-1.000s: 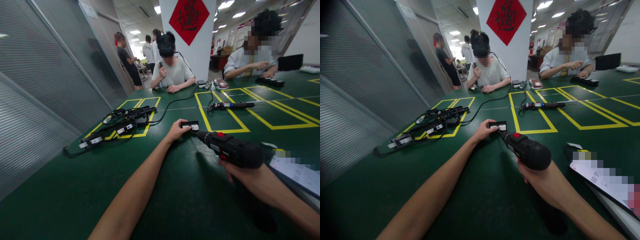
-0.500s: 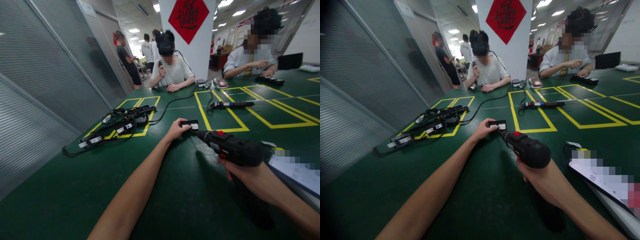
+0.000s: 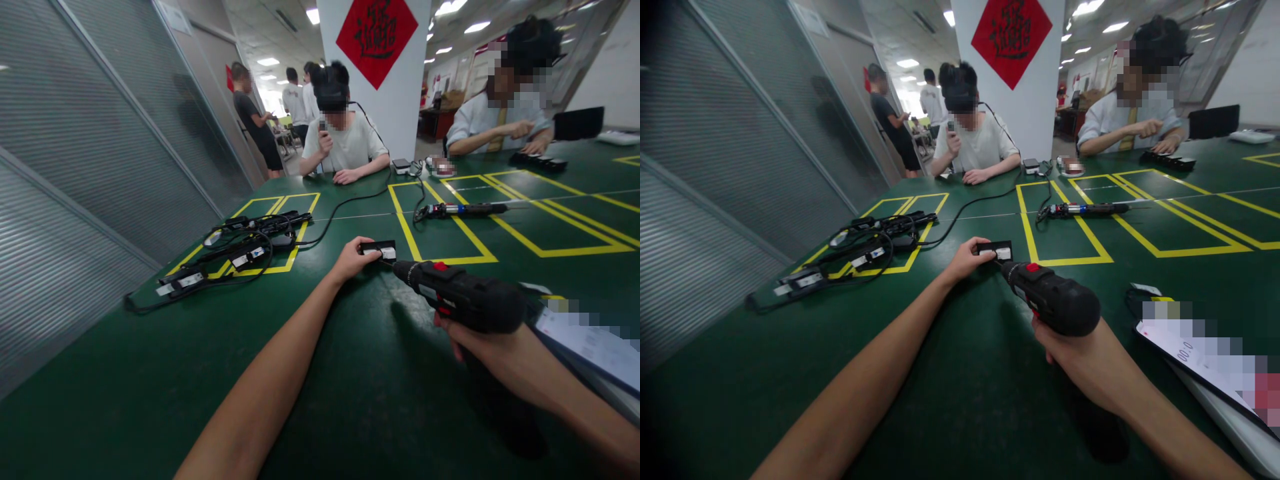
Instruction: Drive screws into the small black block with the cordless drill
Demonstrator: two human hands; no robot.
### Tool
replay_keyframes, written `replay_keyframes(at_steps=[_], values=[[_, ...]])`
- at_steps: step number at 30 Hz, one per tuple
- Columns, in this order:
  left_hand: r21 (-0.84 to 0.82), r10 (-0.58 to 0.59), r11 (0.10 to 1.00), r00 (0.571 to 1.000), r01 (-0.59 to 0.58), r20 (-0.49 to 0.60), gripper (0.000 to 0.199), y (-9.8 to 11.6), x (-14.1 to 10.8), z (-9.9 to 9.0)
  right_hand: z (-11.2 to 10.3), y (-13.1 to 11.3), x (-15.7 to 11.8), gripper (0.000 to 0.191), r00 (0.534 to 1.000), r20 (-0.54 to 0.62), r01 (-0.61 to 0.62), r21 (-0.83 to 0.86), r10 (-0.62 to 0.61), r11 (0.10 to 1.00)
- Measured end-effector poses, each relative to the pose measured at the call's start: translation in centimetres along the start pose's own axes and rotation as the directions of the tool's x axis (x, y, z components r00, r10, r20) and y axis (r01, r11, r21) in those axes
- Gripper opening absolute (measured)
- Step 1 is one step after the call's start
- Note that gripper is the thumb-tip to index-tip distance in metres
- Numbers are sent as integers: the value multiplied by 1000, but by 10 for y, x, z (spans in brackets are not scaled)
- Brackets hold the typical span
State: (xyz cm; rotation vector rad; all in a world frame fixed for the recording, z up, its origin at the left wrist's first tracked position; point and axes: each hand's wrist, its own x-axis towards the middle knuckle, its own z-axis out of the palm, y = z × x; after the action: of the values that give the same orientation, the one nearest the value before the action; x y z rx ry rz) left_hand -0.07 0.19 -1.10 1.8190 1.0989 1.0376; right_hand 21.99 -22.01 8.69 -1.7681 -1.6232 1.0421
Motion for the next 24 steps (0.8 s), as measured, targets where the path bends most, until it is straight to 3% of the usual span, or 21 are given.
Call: replay_keyframes(at_steps=[11,24], values=[[-25,-7,1000,1000,7,10,50,1,-1,0,1,6,4,32,999,-10,-32,-42,31,999],[-33,-8,999,1000,8,8,50,0,-1,-1,0,5,2,31,1000,-14,18,-39,-18,999]])
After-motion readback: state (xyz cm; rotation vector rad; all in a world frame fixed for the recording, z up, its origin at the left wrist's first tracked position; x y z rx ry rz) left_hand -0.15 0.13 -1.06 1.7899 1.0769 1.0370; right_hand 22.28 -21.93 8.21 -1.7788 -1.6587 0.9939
